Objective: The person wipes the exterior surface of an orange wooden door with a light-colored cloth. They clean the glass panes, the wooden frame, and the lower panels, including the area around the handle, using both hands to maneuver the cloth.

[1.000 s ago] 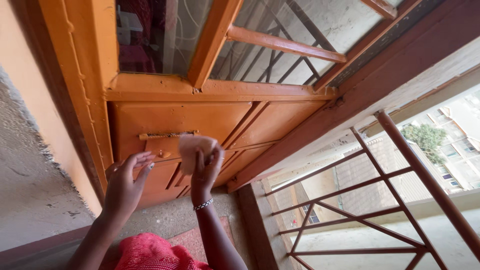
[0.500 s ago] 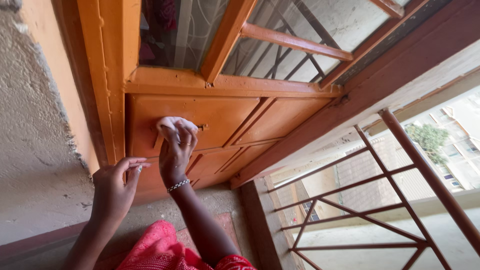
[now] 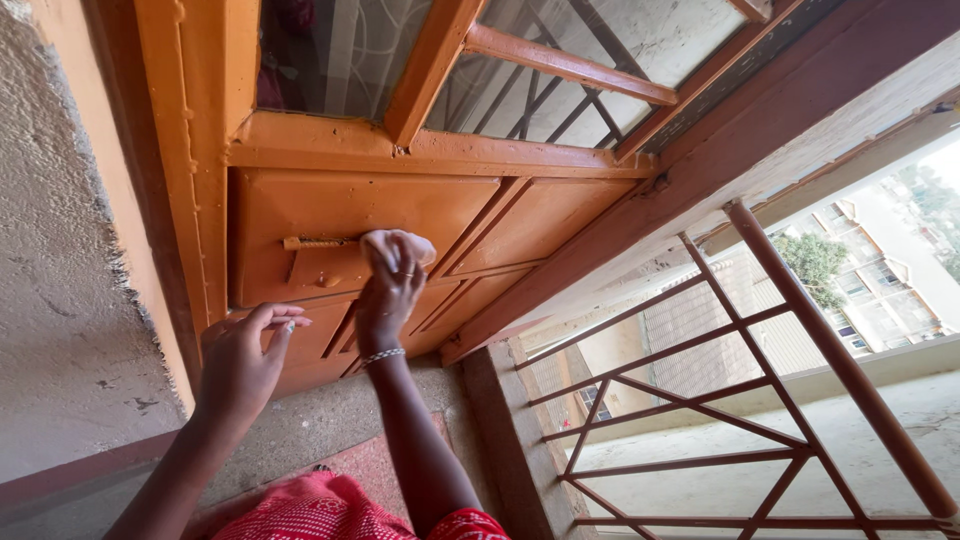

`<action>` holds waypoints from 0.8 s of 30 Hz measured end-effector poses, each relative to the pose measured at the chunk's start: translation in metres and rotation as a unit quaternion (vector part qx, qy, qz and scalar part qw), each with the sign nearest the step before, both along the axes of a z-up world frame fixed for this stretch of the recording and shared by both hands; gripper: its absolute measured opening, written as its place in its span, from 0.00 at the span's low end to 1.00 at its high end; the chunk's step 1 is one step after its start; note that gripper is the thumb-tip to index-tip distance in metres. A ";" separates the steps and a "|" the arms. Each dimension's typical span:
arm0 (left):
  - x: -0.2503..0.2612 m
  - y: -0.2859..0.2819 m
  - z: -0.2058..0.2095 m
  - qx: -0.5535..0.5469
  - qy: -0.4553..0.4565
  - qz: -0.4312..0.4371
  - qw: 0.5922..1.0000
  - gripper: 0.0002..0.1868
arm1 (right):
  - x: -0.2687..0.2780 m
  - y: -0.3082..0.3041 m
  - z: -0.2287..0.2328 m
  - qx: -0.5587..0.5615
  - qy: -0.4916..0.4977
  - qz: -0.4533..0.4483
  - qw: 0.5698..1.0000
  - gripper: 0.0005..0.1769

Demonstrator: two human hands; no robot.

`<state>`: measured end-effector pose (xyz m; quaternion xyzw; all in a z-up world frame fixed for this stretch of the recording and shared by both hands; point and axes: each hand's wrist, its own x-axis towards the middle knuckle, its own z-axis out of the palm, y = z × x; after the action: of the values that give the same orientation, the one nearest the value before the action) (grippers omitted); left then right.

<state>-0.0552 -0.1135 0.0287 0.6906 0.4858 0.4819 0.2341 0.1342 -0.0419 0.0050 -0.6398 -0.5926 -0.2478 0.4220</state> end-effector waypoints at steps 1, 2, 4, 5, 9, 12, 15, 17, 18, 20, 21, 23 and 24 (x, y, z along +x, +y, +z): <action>0.003 -0.001 -0.001 -0.011 0.013 0.009 1.000 0.07 | -0.011 -0.004 0.004 -0.029 0.010 0.028 0.999 0.28; 0.006 -0.001 -0.002 -0.020 0.025 0.018 0.999 0.08 | -0.023 -0.010 0.008 -0.057 0.021 0.056 0.997 0.29; 0.009 0.002 -0.008 -0.033 0.017 0.022 0.999 0.10 | -0.039 -0.020 0.013 -0.074 0.011 0.106 0.992 0.29; 0.010 0.007 -0.011 -0.037 -0.004 0.016 0.999 0.11 | -0.043 -0.023 0.013 -0.064 -0.009 0.127 0.990 0.28; 0.013 0.012 -0.028 -0.051 0.044 0.063 0.996 0.13 | -0.024 -0.023 -0.006 -0.054 0.074 0.144 0.985 0.27; 0.022 0.024 -0.046 -0.076 0.095 0.083 0.989 0.21 | -0.001 -0.028 -0.027 0.035 0.191 0.157 0.968 0.20; 0.037 0.043 -0.068 -0.085 0.126 0.071 0.986 0.34 | 0.020 -0.041 -0.041 -0.004 0.596 0.238 0.767 0.31; 0.053 0.054 -0.080 -0.134 0.111 0.079 0.982 0.41 | 0.032 -0.049 -0.046 -0.021 0.628 0.208 0.749 0.32; 0.058 0.058 -0.084 -0.155 0.105 0.082 0.979 0.44 | 0.035 -0.052 -0.049 -0.026 0.645 0.193 0.739 0.33; 0.066 0.059 -0.091 -0.150 0.080 0.074 0.983 0.46 | 0.043 -0.057 -0.053 -0.023 0.663 0.209 0.719 0.32; 0.070 0.059 -0.093 -0.147 0.068 0.069 0.984 0.47 | 0.047 -0.058 -0.054 -0.019 0.671 0.216 0.709 0.31; 0.069 0.059 -0.095 -0.132 0.057 0.086 0.986 0.44 | 0.055 -0.061 -0.055 -0.003 0.696 0.233 0.679 0.32; 0.069 0.057 -0.095 -0.126 0.052 0.095 0.986 0.43 | 0.057 -0.063 -0.053 0.004 0.708 0.241 0.664 0.32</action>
<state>0.0134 -0.0565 -0.0660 0.6304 0.6176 0.4001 0.2473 0.1907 -0.1051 -0.0482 -0.4553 -0.2484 0.3877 0.7620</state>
